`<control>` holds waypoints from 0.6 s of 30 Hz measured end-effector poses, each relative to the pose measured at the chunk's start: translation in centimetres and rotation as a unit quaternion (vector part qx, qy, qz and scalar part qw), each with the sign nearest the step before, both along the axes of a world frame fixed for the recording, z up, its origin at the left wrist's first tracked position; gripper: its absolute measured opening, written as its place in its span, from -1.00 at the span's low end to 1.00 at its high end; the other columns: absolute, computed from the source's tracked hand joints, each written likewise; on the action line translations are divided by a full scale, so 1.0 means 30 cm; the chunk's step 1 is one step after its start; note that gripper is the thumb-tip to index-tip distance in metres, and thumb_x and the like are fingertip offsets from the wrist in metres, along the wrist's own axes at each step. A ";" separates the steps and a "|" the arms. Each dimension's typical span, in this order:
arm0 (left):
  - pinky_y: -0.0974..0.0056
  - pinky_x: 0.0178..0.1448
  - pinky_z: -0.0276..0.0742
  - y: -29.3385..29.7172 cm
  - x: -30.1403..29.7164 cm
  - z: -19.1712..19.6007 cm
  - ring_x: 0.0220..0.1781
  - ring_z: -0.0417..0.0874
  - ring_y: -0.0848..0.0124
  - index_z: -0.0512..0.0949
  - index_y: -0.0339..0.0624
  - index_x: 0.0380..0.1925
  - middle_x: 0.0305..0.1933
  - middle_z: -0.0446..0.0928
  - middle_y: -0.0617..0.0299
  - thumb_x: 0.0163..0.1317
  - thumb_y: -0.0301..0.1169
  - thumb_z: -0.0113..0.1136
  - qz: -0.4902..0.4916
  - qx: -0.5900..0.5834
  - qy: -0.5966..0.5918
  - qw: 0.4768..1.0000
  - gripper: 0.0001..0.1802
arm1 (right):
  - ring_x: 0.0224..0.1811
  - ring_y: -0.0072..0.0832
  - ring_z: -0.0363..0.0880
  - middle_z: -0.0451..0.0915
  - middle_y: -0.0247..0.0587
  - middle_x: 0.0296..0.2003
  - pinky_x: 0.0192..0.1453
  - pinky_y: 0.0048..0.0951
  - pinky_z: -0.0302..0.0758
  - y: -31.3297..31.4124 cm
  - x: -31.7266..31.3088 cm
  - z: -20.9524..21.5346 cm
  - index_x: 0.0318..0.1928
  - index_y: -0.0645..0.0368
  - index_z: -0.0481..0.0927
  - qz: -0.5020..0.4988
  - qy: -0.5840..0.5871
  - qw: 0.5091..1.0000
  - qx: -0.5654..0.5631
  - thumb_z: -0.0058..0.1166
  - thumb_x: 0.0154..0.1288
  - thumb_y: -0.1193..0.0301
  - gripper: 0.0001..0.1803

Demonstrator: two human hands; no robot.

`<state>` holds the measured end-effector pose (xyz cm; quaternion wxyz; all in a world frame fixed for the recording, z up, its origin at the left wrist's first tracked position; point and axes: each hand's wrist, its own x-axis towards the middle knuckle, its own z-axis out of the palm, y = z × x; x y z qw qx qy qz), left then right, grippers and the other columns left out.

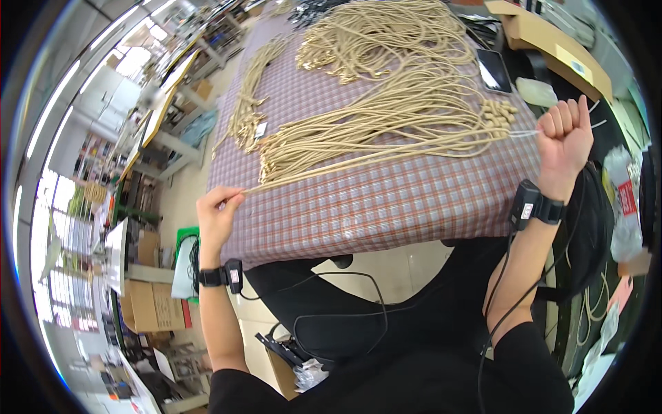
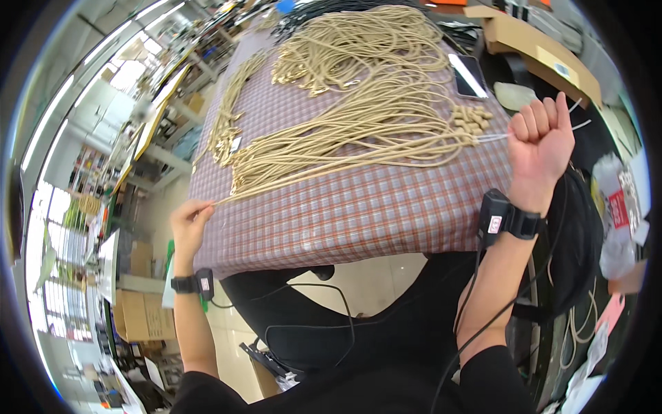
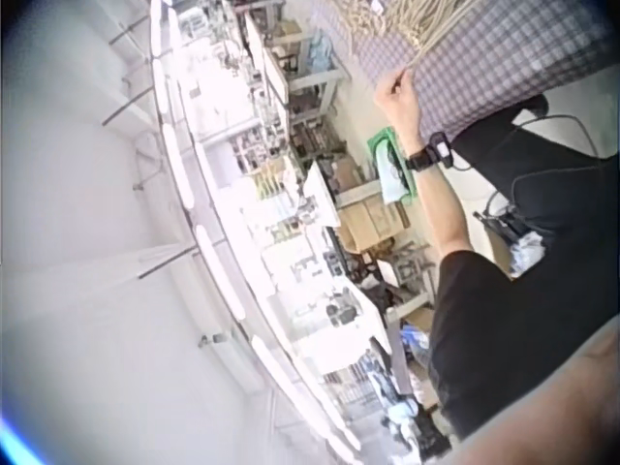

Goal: The person sits at a table in a factory setting and assembles beige cords by hand. They repeatedly pick up a cord, insert a small white plastic piece into the end, and place the finished item on a pile.

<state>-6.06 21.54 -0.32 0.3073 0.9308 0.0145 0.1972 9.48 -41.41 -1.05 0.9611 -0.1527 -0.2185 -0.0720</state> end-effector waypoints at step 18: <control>0.10 -0.12 0.66 0.246 0.018 0.037 -0.30 0.80 0.10 0.83 -0.28 -0.30 -0.33 0.78 -0.08 0.11 -0.42 0.53 0.187 0.193 0.176 0.947 -0.82 | -0.65 -0.63 -0.23 -0.10 -0.56 -0.67 -0.57 -0.41 -0.21 0.517 -0.082 0.059 -0.57 -0.10 0.03 0.106 0.136 0.984 -0.045 -0.11 0.69 0.23 -0.43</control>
